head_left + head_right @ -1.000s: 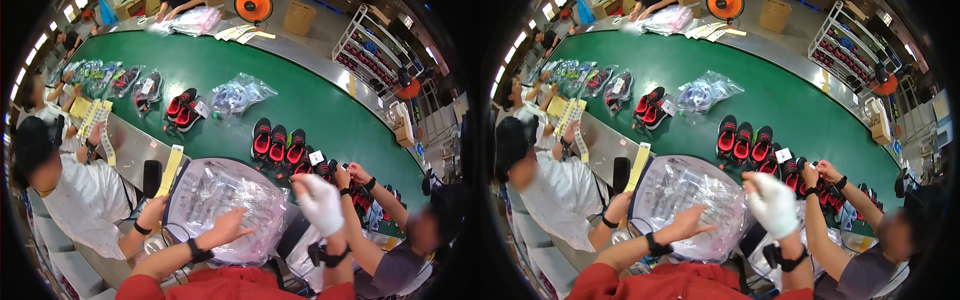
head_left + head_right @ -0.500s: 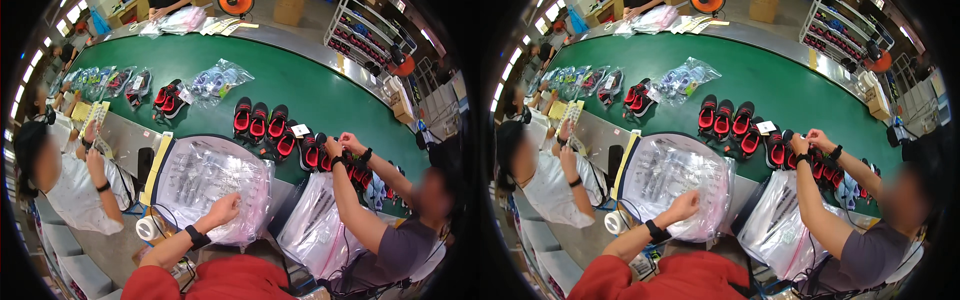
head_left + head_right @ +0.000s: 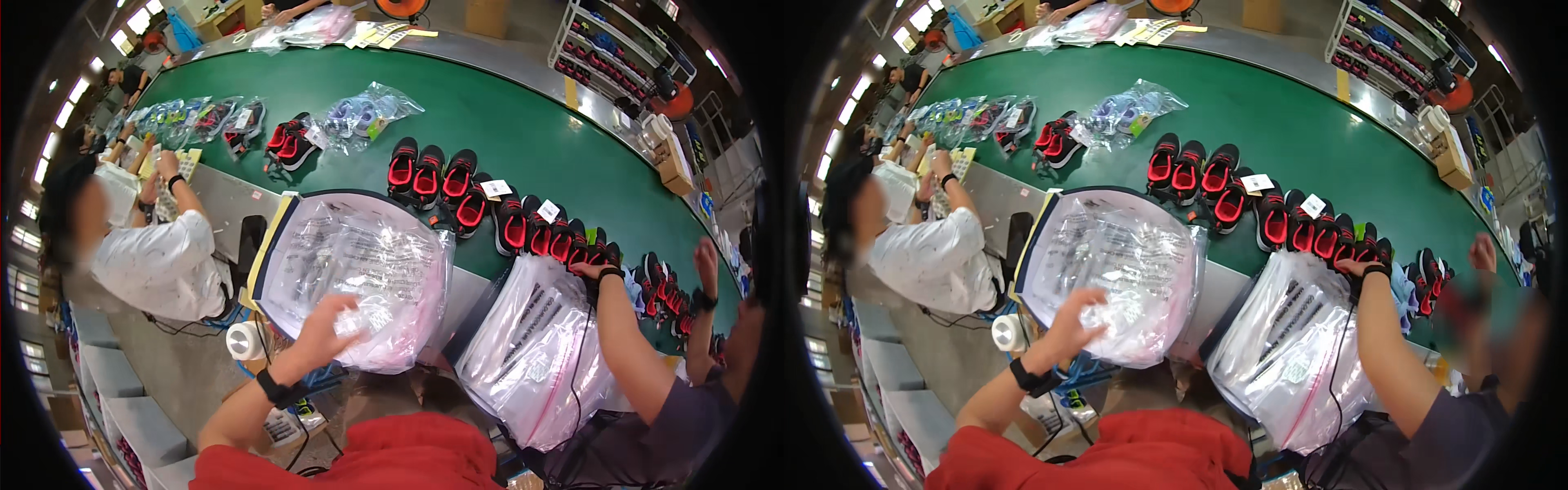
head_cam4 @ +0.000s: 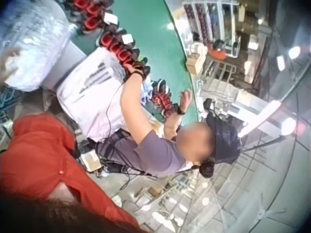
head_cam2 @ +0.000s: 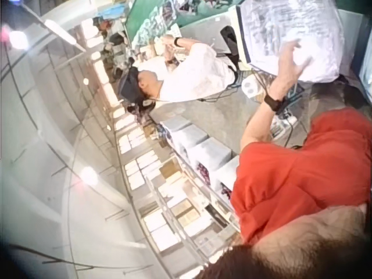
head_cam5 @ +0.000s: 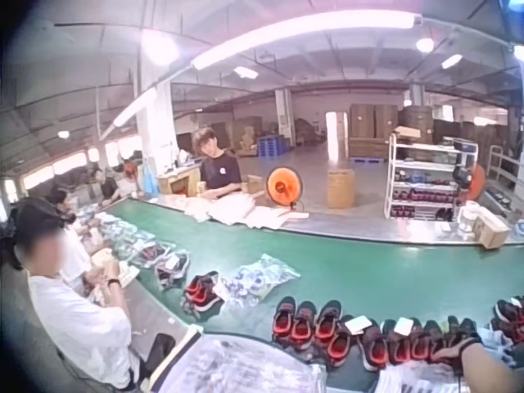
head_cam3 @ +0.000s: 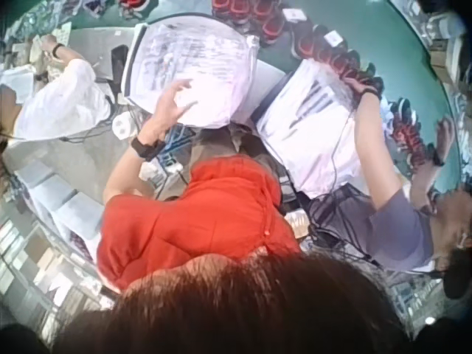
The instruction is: The person sits at a green assembly table and repeatedly picks up pairs of sneakers from a conveyor belt. They place each pair into a clear plastic bag, seal the bag, and then place the packaged shoes into a large white tote bag on the floor. The process is repeated for multiple pairs of shoes in different colors.
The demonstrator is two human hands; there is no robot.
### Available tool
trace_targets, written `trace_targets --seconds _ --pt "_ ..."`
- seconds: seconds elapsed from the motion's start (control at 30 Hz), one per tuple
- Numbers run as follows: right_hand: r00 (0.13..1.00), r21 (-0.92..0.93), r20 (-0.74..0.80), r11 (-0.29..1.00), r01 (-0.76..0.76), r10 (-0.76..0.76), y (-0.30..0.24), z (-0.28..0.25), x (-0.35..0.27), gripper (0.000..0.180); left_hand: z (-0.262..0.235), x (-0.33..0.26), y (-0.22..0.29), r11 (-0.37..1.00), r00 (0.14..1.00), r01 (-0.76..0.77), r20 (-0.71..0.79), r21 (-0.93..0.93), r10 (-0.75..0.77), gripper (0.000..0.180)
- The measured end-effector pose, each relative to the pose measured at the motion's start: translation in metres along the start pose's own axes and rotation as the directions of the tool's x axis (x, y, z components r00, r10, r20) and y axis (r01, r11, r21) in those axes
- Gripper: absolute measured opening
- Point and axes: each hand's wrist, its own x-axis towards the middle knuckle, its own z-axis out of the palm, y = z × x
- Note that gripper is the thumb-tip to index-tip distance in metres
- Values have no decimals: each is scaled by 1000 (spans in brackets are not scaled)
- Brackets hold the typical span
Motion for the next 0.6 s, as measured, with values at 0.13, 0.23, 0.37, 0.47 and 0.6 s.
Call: trace_targets --seconds 0.13,0.23,0.37,0.47,0.6 --pt "987 73 158 996 -46 34 -6 10 -67 23 3 -34 23 999 929 -11 369 33 -2 43" --pt "967 71 255 997 -4 -15 -6 3 -89 24 25 -49 -12 893 868 420 357 -158 -345 28" --pt "917 73 388 995 66 -90 -18 -10 -89 27 4 -1 4 844 838 516 -113 -148 -533 25" --pt "954 147 299 989 -16 -29 -44 -22 -61 32 -3 30 27 923 851 364 -358 -123 -383 32" --pt "989 187 -133 978 87 -63 -60 -28 38 36 39 25 31 910 880 306 -281 -281 -383 38"
